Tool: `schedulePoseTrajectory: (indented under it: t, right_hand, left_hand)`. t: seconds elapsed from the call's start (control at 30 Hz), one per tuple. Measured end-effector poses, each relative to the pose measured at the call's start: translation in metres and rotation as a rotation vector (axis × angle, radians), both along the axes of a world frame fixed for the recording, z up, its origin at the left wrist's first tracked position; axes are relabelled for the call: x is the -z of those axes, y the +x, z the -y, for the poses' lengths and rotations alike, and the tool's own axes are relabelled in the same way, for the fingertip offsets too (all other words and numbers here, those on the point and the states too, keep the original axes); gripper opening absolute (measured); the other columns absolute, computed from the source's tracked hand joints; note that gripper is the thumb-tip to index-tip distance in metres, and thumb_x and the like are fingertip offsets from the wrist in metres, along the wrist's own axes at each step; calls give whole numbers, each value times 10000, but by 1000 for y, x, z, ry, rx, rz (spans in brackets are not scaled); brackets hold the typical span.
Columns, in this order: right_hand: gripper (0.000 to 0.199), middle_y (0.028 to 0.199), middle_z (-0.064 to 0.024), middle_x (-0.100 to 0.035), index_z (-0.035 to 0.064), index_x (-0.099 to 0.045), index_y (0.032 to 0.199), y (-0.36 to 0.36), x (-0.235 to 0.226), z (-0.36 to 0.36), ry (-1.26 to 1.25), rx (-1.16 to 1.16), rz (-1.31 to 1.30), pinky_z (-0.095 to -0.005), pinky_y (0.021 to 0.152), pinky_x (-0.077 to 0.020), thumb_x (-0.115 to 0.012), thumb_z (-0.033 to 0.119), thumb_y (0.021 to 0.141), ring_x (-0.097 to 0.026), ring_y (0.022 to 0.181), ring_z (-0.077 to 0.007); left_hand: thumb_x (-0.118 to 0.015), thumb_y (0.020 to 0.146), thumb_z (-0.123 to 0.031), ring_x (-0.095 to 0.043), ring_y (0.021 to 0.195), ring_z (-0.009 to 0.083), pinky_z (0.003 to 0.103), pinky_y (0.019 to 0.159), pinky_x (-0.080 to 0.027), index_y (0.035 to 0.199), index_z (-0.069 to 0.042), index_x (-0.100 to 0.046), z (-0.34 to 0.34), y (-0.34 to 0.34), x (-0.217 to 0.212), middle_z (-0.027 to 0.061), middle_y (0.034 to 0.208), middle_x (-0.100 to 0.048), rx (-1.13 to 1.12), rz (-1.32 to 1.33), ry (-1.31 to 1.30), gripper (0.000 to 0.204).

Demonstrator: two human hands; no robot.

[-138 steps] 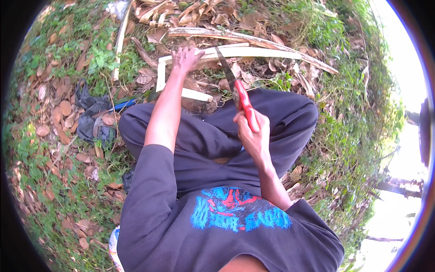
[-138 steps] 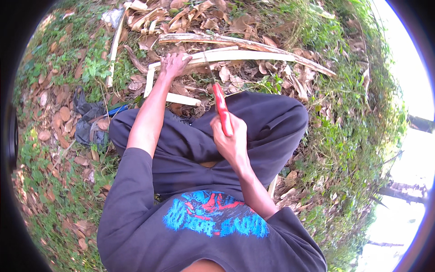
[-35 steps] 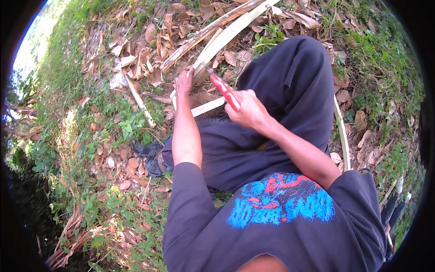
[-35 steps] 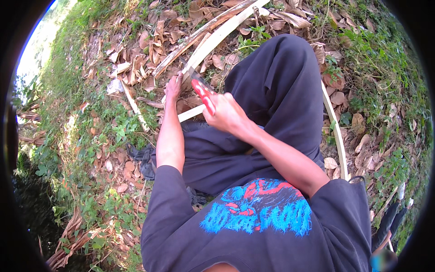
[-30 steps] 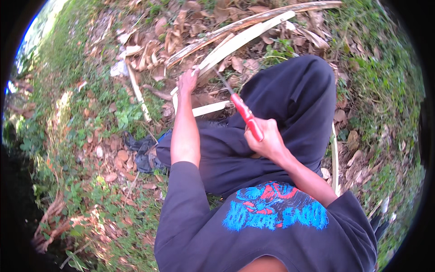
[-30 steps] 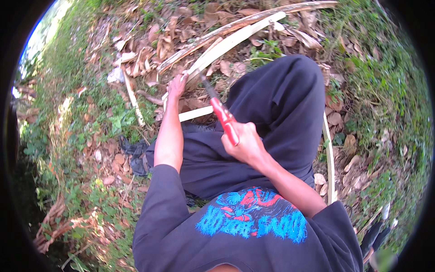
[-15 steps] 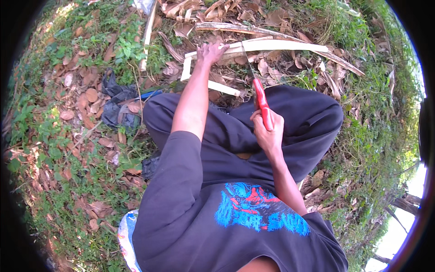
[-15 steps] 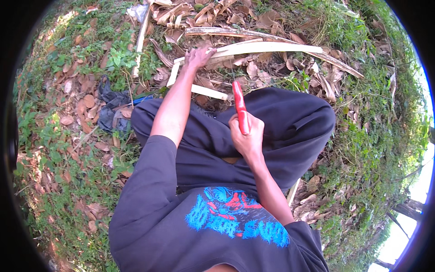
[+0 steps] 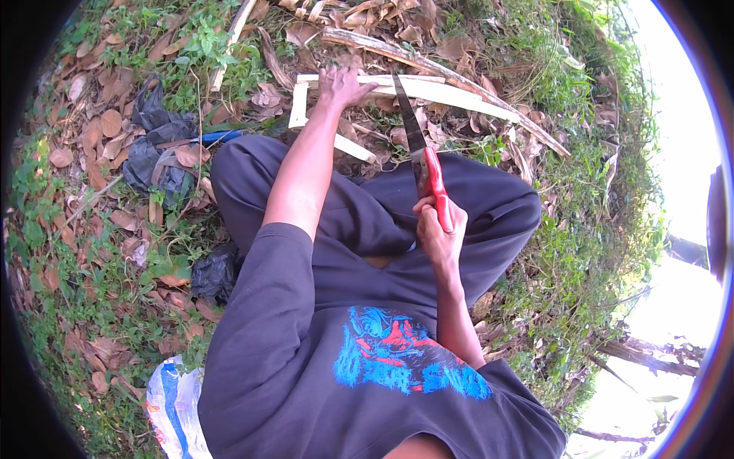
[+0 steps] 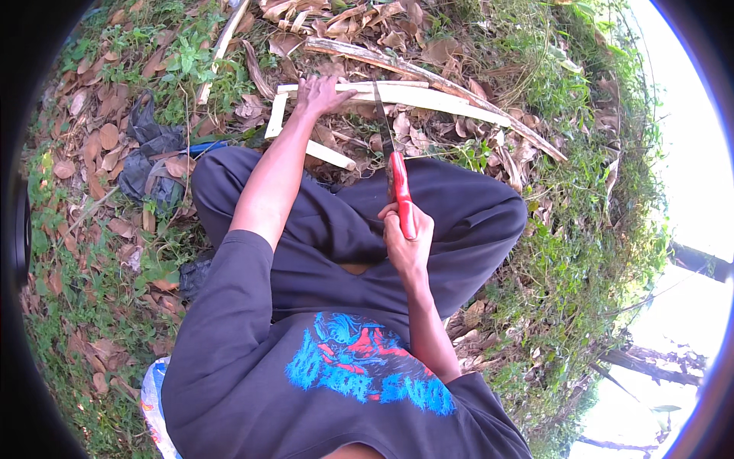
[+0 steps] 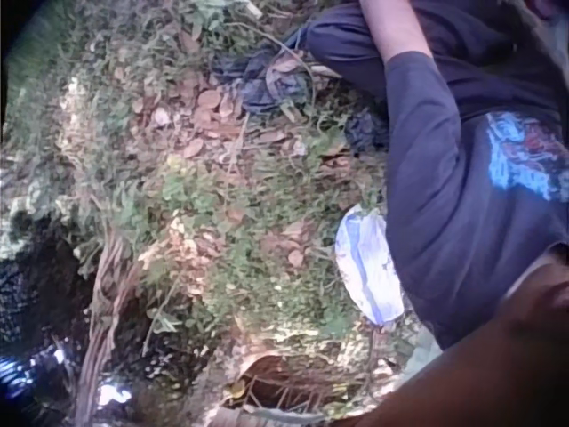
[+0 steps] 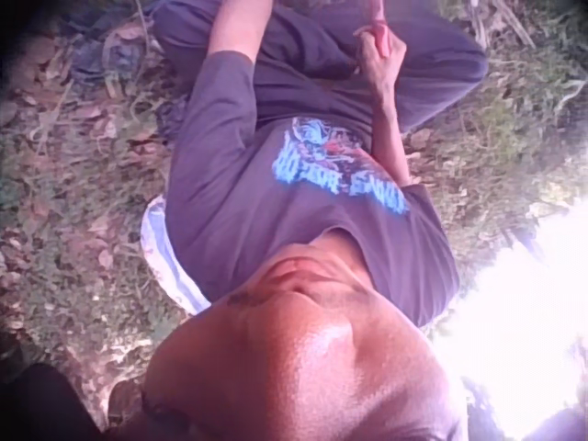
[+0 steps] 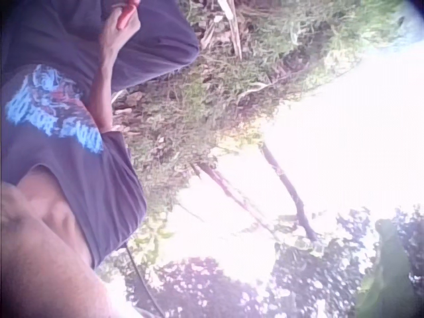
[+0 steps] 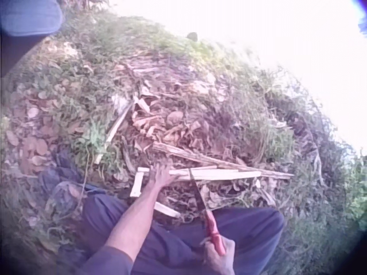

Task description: The person sits on the ground and uses a red-handled saw to cut a long piece of bamboo. They hold the bamboo with their left hand and saw with their right, making several cuts to produce smaller segments.

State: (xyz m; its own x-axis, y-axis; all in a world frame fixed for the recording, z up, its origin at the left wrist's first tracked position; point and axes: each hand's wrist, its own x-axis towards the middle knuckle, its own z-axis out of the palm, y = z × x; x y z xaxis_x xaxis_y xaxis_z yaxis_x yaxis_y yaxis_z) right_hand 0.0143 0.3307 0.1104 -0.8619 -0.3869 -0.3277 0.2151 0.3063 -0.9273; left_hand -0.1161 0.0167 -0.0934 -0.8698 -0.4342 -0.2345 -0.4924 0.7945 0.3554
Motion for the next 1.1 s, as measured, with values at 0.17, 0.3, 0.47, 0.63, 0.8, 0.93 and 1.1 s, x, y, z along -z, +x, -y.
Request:
schedulePoseTrajectory:
  t: [0.17, 0.3, 0.47, 0.63, 0.8, 0.93, 1.1]
  right_hand:
    - [140, 572, 25, -500, -27, -637, 851, -17, -2, -9, -71, -17, -4, -207, 423, -345, -535, 31, 925, -430, 446, -38]
    - [136, 570, 23, -473, -37, -631, 868, -25, -4, -5, -92, 5, -12, -208, 411, -326, -542, 40, 936, -404, 439, -39]
    - [152, 566, 16, -452, -65, -620, 886, -18, -13, -10, -164, 38, -28, -207, 408, -314, -538, 50, 941, -386, 434, -40]
    - [186, 515, 21, -396, -104, -607, 874, -23, -21, -14, -162, 38, -127, -213, 380, -263, -481, 24, 924, -314, 390, -38]
    - [190, 511, 20, -397, -110, -605, 869, -29, -19, -17, -186, 87, -120, -212, 376, -263, -480, 24, 921, -307, 386, -38]
    - [191, 510, 18, -405, -109, -601, 869, -30, -21, -20, -186, 98, -119, -212, 372, -267, -484, 33, 919, -306, 379, -42]
    - [192, 509, 19, -402, -110, -600, 873, -29, -23, -28, -208, 130, -102, -213, 369, -267, -483, 37, 911, -306, 378, -43]
  left_hand:
    - [-401, 849, -846, -523, 1293, 351, 566, 1109, -334, 1390, -139, -559, 2, 1, 10, 157, 1391, -581, -51, -57, -34, 903]
    - [-426, 842, -843, -530, 1285, 367, 622, 1102, -325, 1367, -154, -576, -1, 2, 10, 122, 1391, -586, 42, -66, -131, 879]
    - [-512, 866, -751, -615, 1193, 315, 664, 1010, -392, 1313, -193, -621, 1, 1, 9, 53, 1315, -653, 48, -148, -120, 723]
    - [-601, 869, -662, -641, 1159, 280, 653, 990, -408, 1307, -228, -628, 14, 6, 3, 39, 1245, -691, -16, -163, -38, 617]
    - [-808, 724, -587, -643, 1119, 289, 612, 1046, -408, 1286, -161, -580, 8, 10, -6, 69, 1194, -700, 66, -183, -125, 741]
    - [-846, 699, -518, -600, 1166, 270, 562, 1065, -398, 1254, -144, -583, 12, 8, -5, 63, 1216, -692, 104, -182, -26, 719]
    - [-862, 683, -498, -590, 1149, 252, 499, 1026, -425, 1220, -143, -603, 13, 16, -6, 67, 1176, -703, 180, -309, -145, 694]
